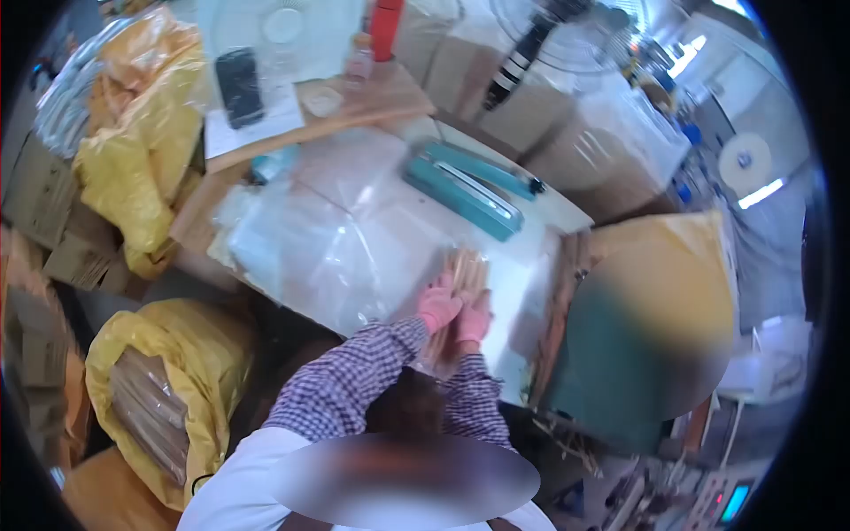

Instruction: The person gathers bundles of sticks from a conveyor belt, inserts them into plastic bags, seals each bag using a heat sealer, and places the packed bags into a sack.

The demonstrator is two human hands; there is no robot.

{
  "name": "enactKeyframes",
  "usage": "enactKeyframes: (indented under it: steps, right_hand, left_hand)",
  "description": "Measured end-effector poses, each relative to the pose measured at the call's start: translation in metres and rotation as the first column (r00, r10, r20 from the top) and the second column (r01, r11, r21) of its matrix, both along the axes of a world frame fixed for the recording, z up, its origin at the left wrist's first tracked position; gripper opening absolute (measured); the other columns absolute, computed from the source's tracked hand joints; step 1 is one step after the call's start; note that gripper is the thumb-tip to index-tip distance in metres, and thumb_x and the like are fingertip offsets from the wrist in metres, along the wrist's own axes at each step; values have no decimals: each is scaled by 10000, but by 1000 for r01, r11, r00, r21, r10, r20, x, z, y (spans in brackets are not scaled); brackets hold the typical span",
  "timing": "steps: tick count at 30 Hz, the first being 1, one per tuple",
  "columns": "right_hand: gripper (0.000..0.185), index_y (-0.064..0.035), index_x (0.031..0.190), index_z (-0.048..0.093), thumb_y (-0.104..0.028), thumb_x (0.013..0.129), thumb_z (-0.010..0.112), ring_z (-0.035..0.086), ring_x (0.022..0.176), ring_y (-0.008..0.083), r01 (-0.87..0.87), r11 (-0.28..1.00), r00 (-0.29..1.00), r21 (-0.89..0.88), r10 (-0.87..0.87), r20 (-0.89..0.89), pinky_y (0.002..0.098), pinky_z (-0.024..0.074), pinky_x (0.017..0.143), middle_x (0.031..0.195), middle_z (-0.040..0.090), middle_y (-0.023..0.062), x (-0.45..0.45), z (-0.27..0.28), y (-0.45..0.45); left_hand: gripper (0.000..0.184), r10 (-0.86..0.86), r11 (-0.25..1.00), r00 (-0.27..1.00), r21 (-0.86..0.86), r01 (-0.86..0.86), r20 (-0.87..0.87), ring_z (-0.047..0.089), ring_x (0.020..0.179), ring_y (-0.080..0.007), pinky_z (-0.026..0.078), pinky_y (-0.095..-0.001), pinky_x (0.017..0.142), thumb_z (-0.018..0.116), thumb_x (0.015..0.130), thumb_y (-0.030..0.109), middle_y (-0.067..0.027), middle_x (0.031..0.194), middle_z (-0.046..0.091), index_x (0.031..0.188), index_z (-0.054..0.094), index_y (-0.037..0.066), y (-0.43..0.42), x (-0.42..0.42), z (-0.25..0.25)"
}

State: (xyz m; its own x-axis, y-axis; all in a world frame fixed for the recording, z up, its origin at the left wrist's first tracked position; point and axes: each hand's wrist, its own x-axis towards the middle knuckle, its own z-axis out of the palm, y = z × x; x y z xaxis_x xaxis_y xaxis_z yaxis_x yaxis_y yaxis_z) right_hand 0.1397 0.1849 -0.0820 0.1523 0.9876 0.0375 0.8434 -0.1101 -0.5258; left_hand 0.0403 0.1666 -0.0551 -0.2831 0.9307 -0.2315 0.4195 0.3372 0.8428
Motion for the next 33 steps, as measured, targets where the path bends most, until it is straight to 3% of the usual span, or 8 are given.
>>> enactKeyframes:
  steps: [5, 8, 18, 21, 24, 27, 31, 33]
  right_hand:
    - [445, -31, 1267, 442, -340, 947, 424, 566, 986, 189, -301, 805, 190, -510, -474, -860, 315, 483, 825, 1121, 564, 98, 31, 58, -145]
    - [531, -8, 1317, 371, -168, 850, 566, 544, 1003, 155, -403, 781, 539, -477, -219, -814, 291, 497, 794, 1189, 518, 101, 56, 6, -199]
    - [817, -77, 1385, 235, -7, 703, 679, 521, 998, 133, -433, 795, -76, 425, 437, -896, 291, 472, 831, 1080, 568, 76, 68, 213, -133]
    - [822, -72, 1384, 245, -14, 696, 691, 546, 970, 154, -294, 693, 507, 659, 697, -507, 306, 493, 796, 1090, 571, 81, 66, 200, -107]
    - [904, -77, 1448, 133, -186, 755, 703, 379, 1255, 219, -428, 683, 127, 592, 693, -709, 329, 284, 1062, 1405, 343, 99, 27, 106, -62]
    - [734, -63, 1339, 384, -228, 702, 709, 523, 1110, 228, -197, 941, 616, 275, 337, -712, 305, 423, 944, 1216, 537, 110, 3, 195, -100]
    - [685, -35, 1335, 349, -123, 733, 664, 591, 946, 220, -231, 969, 386, 90, 176, -905, 339, 475, 829, 1024, 613, 135, -6, 175, -130]
    - [569, -11, 1277, 433, -127, 758, 636, 574, 990, 217, -260, 924, 672, 281, 382, -634, 349, 453, 869, 1027, 613, 139, 0, 149, -113]
  left_hand:
    - [747, -242, 915, 926, 385, 119, 289, 433, 1211, -306, 340, -385, 1010, 633, 805, 366, -211, 1310, 416, 1352, 283, -3, -148, 1, 0]
    - [600, -235, 955, 518, 96, 281, 822, 507, 1108, -177, 417, -316, 942, 659, 810, 272, -110, 1214, 525, 1280, 420, -16, -226, 7, 5]
    - [582, -599, 783, 781, 330, 526, 176, 499, 1118, -231, 429, -333, 914, 723, 705, 150, -97, 1204, 525, 1227, 493, 35, -81, 17, 66]
    - [614, -607, 773, 777, 351, 528, 168, 479, 1140, -229, 418, -334, 928, 719, 705, 143, -100, 1226, 507, 1256, 467, 39, -63, 15, 74]
    - [647, -591, 792, 774, 343, 504, 226, 459, 1162, -227, 406, -335, 942, 714, 705, 136, -104, 1247, 488, 1284, 441, 44, -64, 0, 73]
    - [680, -539, 839, 745, 324, 436, 393, 440, 1184, -224, 395, -336, 956, 709, 705, 129, -107, 1269, 470, 1313, 416, 48, -92, -25, 77]
    - [725, -443, 876, 403, 290, 386, 801, 413, 1213, -221, 380, -337, 974, 703, 704, 120, -112, 1299, 446, 1351, 381, 54, -134, -39, 84]
    - [610, -282, 839, 139, 174, 516, 949, 538, 1038, -161, 436, -287, 897, 687, 737, 138, -72, 1140, 558, 1285, 440, 30, -164, -40, 55]
